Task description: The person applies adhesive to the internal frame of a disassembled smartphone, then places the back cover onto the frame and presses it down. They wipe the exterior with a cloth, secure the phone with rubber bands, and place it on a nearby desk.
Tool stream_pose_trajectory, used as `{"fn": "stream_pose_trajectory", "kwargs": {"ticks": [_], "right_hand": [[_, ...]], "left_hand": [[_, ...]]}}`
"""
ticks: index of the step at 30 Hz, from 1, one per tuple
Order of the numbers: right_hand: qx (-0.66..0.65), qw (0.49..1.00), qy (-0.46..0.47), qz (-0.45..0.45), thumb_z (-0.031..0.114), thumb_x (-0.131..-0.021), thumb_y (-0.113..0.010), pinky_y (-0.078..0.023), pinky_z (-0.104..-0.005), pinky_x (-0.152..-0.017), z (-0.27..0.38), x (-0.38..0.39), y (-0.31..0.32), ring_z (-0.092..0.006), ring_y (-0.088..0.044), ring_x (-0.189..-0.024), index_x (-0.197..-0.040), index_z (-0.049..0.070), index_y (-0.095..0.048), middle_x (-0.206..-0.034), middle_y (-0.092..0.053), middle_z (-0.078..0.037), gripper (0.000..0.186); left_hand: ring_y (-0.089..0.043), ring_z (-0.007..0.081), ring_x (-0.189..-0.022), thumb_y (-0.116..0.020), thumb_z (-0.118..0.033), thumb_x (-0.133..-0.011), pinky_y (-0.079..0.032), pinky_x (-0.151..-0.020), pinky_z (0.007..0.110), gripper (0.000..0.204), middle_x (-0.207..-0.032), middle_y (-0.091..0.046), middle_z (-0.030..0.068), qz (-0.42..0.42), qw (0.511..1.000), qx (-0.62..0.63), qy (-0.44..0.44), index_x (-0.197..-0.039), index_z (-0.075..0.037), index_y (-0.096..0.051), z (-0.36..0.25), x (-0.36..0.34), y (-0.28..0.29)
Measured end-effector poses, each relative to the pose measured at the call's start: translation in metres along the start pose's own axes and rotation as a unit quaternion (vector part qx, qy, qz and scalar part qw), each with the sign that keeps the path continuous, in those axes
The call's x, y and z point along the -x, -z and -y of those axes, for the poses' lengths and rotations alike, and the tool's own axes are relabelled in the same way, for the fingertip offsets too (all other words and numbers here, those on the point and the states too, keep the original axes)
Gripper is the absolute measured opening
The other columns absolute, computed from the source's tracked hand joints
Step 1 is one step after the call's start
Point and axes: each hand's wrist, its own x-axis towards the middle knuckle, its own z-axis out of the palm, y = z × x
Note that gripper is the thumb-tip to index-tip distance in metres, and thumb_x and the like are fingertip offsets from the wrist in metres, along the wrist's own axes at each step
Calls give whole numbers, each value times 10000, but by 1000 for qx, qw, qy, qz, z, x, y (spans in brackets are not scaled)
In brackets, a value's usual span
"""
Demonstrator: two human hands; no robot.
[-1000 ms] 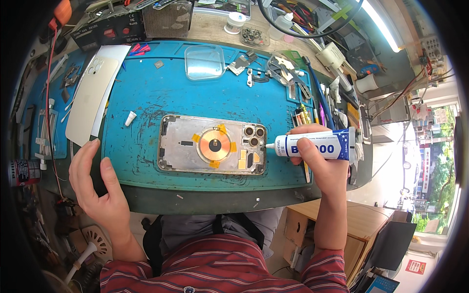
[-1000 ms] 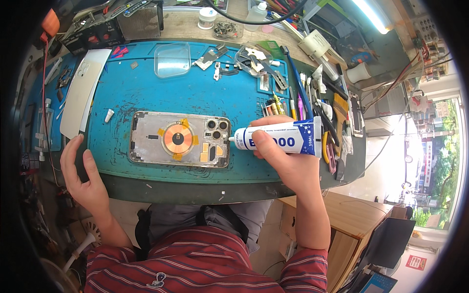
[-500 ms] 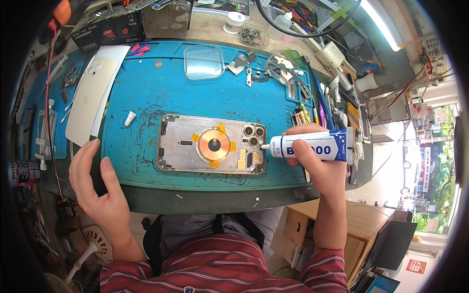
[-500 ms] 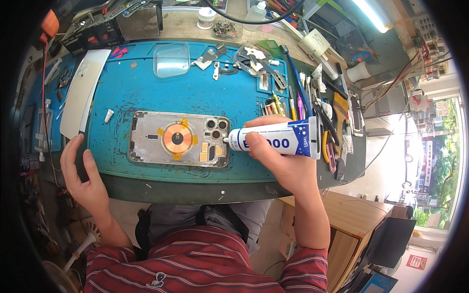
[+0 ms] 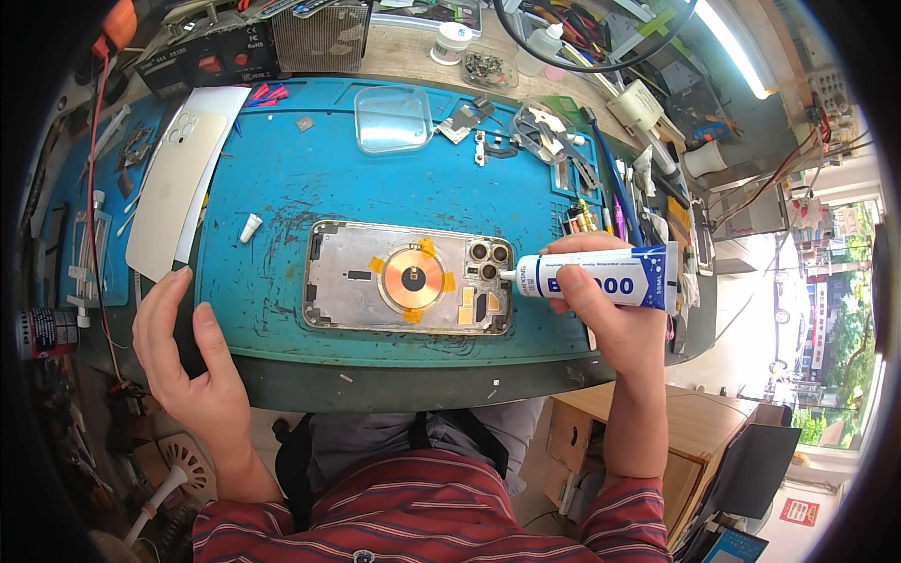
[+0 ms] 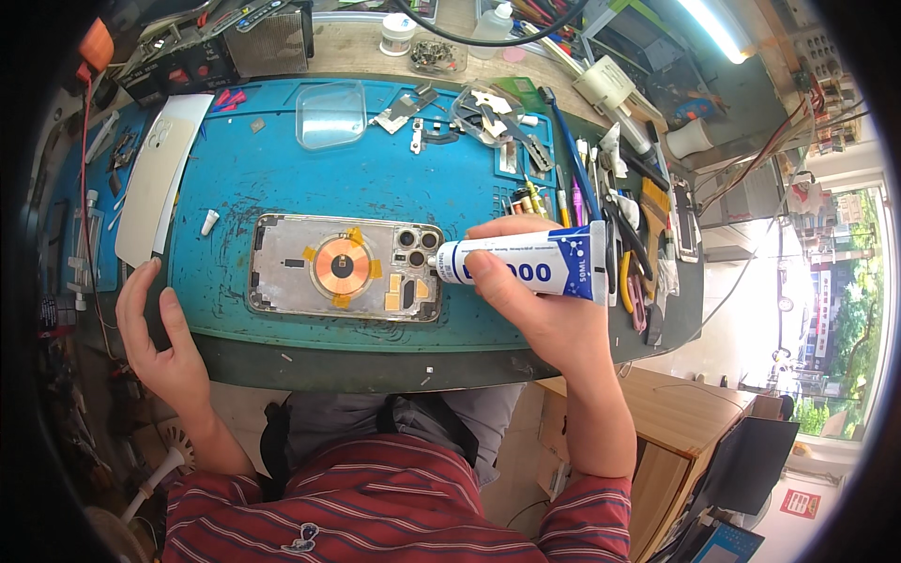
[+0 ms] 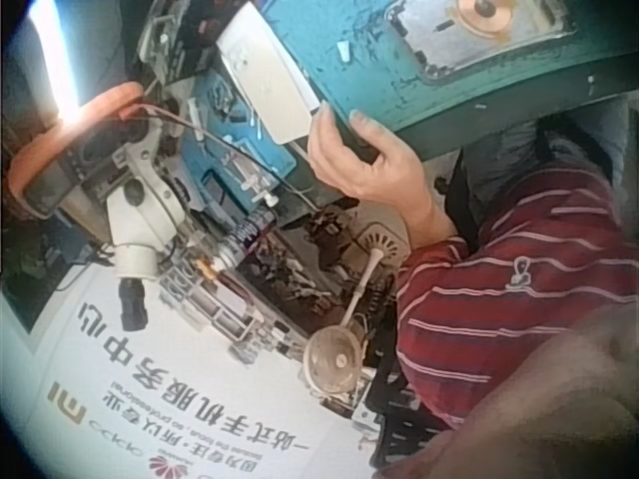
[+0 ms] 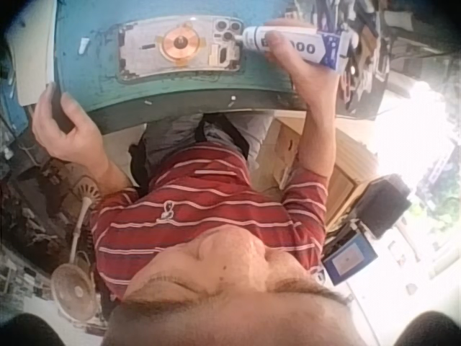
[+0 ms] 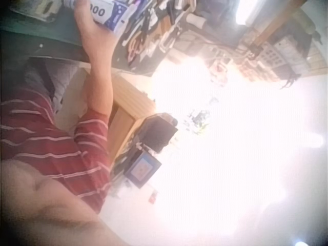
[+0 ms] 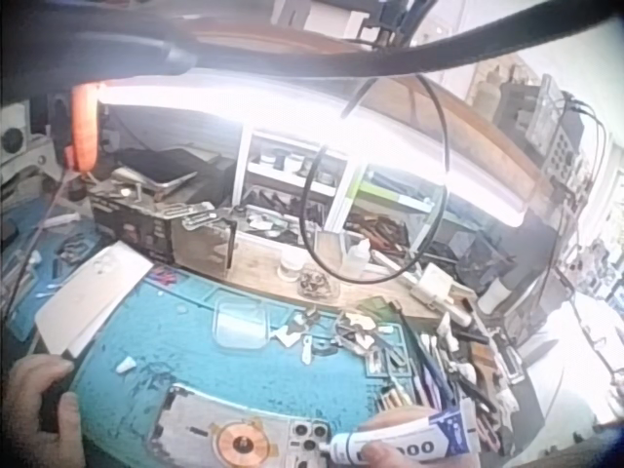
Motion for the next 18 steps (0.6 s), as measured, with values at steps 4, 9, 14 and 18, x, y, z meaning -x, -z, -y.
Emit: {"fn": "stream_pose_trajectory", "kwargs": {"ticks": [4,9,14,18], "right_hand": [[34,999,2,-25,167,-876,-803,-495,-213,-647,9,0,-6,-66,-639,-747,-1001,17,-749,-877,-712,-28,203],[57,998,13,-34,173,-861,-817,-498,-219,-637,16,-2,-10,-64,-635,-729,-981,12,-752,-846,-709,-21,211],[66,997,10,-32,167,-856,-819,-508,-224,-639,18,-3,-11,-64,-640,-726,-982,10,-753,-841,-710,-29,212],[64,997,15,-37,168,-859,-817,-515,-224,-646,17,-3,-10,-66,-647,-731,-988,8,-753,-844,-714,-33,215]], "left_hand": [[-624,260,-1178,-583,4,-982,-464,-1036,386,255,-1242,-678,116,0,1000,-1,0,-1228,8,-653,1,0,0],[-624,261,-1177,-582,6,-982,-468,-1031,387,256,-1242,-678,119,-1,1000,0,-2,-1229,9,-652,0,0,0],[-621,290,-1141,-611,25,-939,-466,-1003,411,290,-1221,-676,128,-10,1000,6,-1,-1224,4,-657,-1,0,0],[-620,289,-1144,-611,24,-940,-464,-1006,412,290,-1224,-674,127,-10,1000,11,0,-1225,4,-657,-1,0,-2]]}}
